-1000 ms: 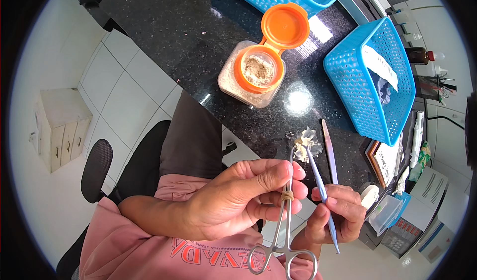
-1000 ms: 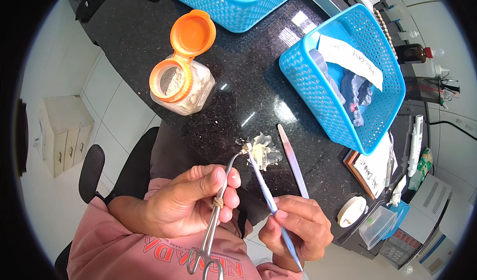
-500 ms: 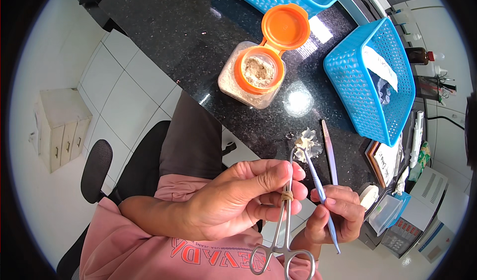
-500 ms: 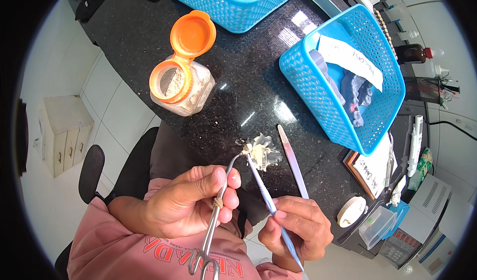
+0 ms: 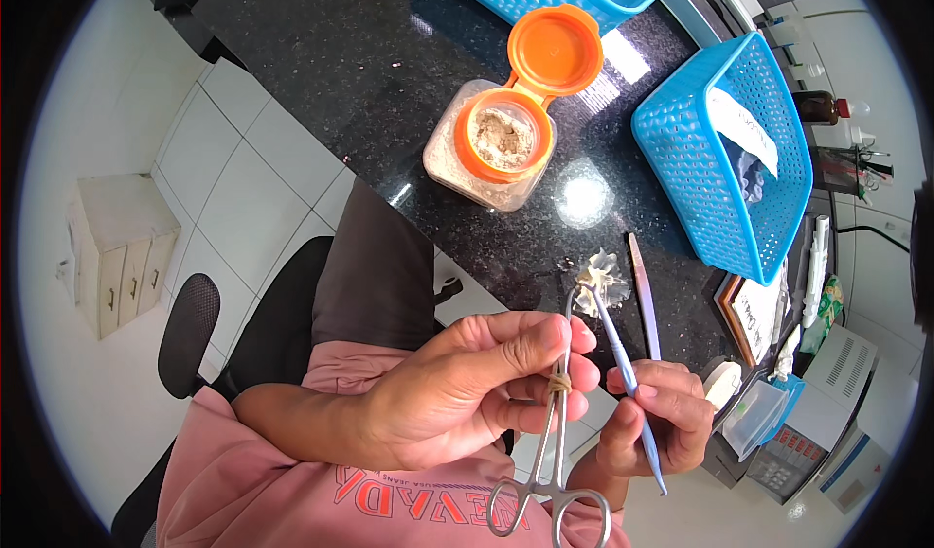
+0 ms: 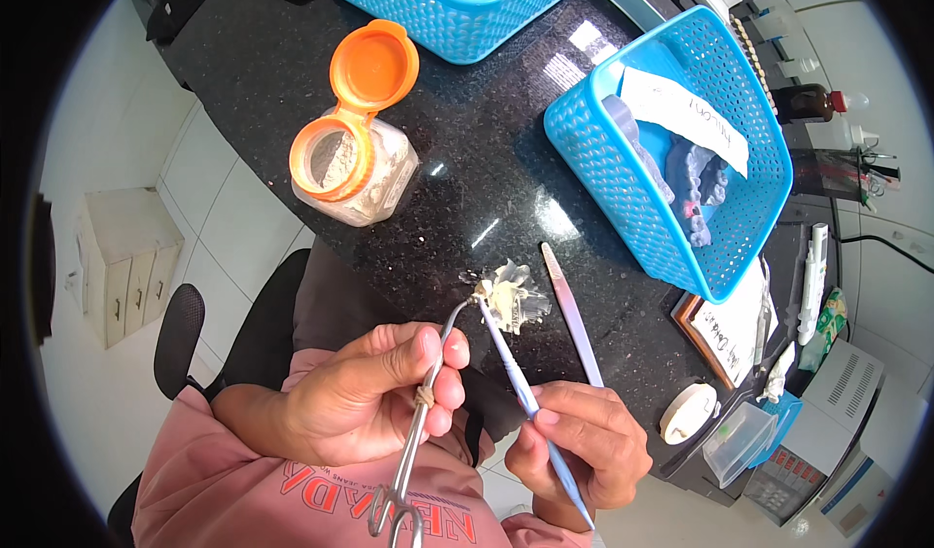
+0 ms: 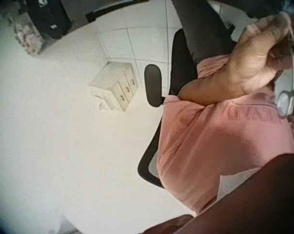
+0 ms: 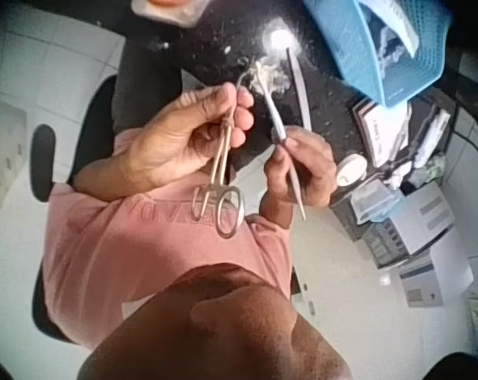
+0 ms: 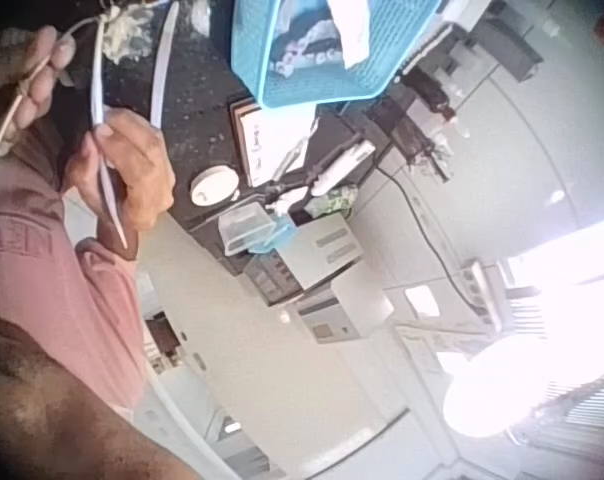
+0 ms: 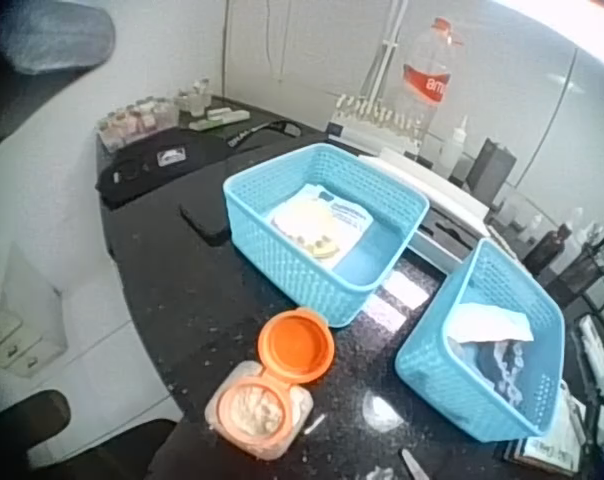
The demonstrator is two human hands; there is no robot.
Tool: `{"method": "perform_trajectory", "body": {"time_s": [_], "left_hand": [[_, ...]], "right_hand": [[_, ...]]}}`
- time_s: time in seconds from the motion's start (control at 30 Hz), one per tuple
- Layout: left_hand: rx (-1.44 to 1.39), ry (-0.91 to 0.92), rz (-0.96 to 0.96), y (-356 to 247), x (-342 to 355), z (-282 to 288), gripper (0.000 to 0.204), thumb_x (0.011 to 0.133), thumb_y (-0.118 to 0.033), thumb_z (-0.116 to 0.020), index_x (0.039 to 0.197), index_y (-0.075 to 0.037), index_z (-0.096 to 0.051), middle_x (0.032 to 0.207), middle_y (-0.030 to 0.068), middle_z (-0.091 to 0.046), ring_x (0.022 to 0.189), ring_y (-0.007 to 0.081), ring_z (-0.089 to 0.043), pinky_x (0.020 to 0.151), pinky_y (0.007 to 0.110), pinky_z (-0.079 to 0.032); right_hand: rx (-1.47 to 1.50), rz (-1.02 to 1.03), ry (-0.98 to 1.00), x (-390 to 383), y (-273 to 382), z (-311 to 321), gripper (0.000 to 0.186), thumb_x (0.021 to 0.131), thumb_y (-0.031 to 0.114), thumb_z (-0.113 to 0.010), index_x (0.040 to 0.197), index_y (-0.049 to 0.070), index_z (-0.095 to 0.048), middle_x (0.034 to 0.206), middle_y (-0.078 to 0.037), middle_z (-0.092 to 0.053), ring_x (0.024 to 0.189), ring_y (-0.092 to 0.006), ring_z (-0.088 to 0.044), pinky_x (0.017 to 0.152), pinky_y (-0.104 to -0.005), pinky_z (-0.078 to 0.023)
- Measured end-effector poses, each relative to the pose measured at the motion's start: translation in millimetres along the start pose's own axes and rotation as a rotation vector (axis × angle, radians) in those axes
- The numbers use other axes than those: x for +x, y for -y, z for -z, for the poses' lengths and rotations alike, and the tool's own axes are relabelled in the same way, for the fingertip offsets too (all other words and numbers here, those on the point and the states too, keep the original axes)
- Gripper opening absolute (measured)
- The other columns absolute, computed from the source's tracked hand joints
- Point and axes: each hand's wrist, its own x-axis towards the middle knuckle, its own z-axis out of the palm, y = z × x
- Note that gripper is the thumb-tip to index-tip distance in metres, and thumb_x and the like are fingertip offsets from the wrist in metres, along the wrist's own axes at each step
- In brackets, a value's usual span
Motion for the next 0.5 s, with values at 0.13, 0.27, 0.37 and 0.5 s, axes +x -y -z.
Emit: {"method": "perform_trajectory", "body": {"time_s": [0.13,0.27,0.37,0.5], "left_hand": [[0.031,0.074,-0.009,1,0,3,0.029,0.095,-0.028,-0.052,0.111,-0.005,-0.057,0.097,0.0069,-0.066,0.087,0.0146,-0.066,0.072,0.023,-0.054],[0.025,0.083,-0.015,1,0,0,0.028,0.095,-0.028,-0.052,0.111,-0.005,-0.058,0.096,0.0068,-0.066,0.087,0.0145,-0.065,0.072,0.023,-0.054],[-0.045,-0.066,0.0,-1,-1,-10,0.021,0.096,-0.022,-0.048,0.103,-0.003,-0.055,0.086,0.0111,-0.065,0.074,0.018,-0.067,0.068,0.025,-0.056],[-0.037,-0.072,0.002,-1,-1,-10,0.021,0.096,-0.022,-0.048,0.102,-0.003,-0.055,0.086,0.0109,-0.065,0.074,0.0177,-0.067,0.068,0.025,-0.056]], "right_hand": [[-0.011,-0.01,-0.009,-2,0,1,0.017,0.074,0.003,-0.071,0.082,0.0,-0.057,0.071,-0.013,-0.064,0.061,-0.0221,-0.066,0.053,-0.0268,-0.051],[-0.029,-0.004,-0.017,-1,0,0,0.016,0.074,0.003,-0.071,0.082,0.0,-0.057,0.071,-0.013,-0.064,0.061,-0.0217,-0.066,0.053,-0.0268,-0.051],[-0.034,0.002,-0.01,-1,0,0,0.016,0.073,0.003,-0.07,0.082,0.0,-0.057,0.071,-0.013,-0.064,0.061,-0.0214,-0.066,0.053,-0.0269,-0.051],[-0.032,-0.011,-0.026,-1,1,-1,0.016,0.074,0.003,-0.07,0.082,0.0,-0.057,0.071,-0.014,-0.064,0.061,-0.0215,-0.066,0.054,-0.0271,-0.052]]}}
